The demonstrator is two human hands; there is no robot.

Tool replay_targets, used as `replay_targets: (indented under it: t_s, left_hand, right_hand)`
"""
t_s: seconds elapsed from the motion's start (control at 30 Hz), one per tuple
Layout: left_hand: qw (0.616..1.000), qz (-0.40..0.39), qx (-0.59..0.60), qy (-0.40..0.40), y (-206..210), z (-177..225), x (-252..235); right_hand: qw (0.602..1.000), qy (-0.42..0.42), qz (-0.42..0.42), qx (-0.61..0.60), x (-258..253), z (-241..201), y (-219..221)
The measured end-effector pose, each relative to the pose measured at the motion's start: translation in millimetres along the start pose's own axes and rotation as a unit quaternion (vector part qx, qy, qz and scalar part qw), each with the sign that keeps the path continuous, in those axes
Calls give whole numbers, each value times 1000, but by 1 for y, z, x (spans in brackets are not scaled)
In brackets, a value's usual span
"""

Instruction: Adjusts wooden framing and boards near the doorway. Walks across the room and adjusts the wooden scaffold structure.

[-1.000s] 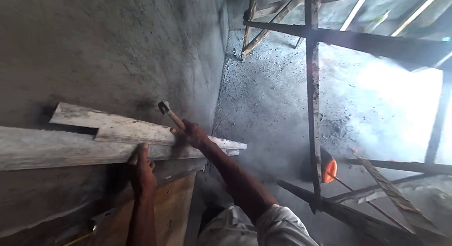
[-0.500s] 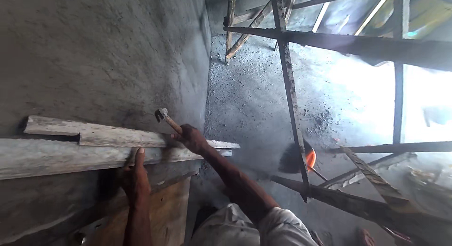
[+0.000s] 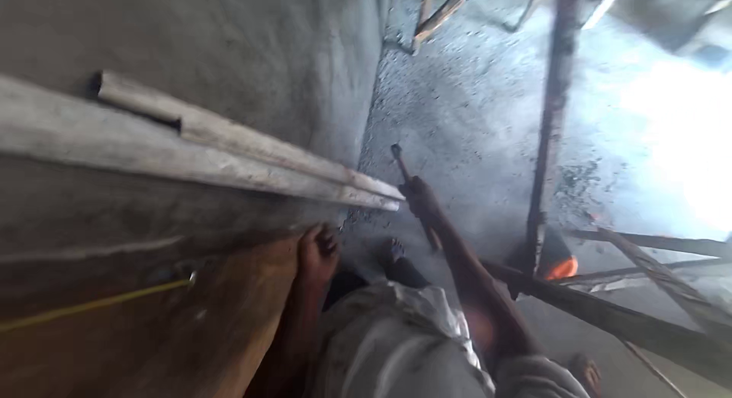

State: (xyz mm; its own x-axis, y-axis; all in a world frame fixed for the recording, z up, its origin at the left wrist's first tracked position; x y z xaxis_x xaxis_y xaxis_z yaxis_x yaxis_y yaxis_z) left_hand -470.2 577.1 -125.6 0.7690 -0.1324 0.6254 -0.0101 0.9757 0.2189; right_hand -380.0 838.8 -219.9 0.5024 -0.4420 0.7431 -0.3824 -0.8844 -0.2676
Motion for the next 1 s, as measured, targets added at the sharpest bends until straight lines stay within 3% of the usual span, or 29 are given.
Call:
replay_targets:
  t_s: [0.17, 0.37, 0.5, 0.57, 0.63, 0.8, 1.0]
  left_hand:
    - [992, -61, -16, -105, 8, -64, 2]
    - [958, -154, -184, -155, -11, -132, -5]
    - [918, -232, -279, -162, -6, -144, 8]
    - [891, -258, -340, -153, -28, -132, 13]
    - [869, -330, -348, -124, 4, -138, 15]
    - [839, -340, -402, -138, -8, -138, 26]
    - [801, -398, -429, -124, -12, -154, 63]
  right_hand:
    - [995, 91, 8, 29, 50, 113, 31]
    - [982, 184, 35, 22, 116, 214, 52]
    - [971, 217, 85, -57, 171, 250, 62]
    - [962, 241, 76, -107, 198, 266, 106]
    - [949, 248, 145, -128, 206, 283, 97]
    - [928, 310, 141, -153, 251, 325, 155]
    - [924, 324, 131, -153, 289, 375, 195]
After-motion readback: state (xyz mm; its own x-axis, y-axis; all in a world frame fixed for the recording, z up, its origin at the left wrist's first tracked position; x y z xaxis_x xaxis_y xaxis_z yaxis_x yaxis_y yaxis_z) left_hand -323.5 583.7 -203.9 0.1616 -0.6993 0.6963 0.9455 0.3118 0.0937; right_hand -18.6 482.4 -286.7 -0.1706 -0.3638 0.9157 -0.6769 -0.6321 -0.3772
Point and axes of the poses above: each hand's wrist, its own x-axis away from the middle knuckle, its own y-axis out of the palm, z = x × y, the point moved 10 cm from there along -x, towards the middle knuckle, and after that the axes turned 11 degrees about y, right-handed, at the moved point
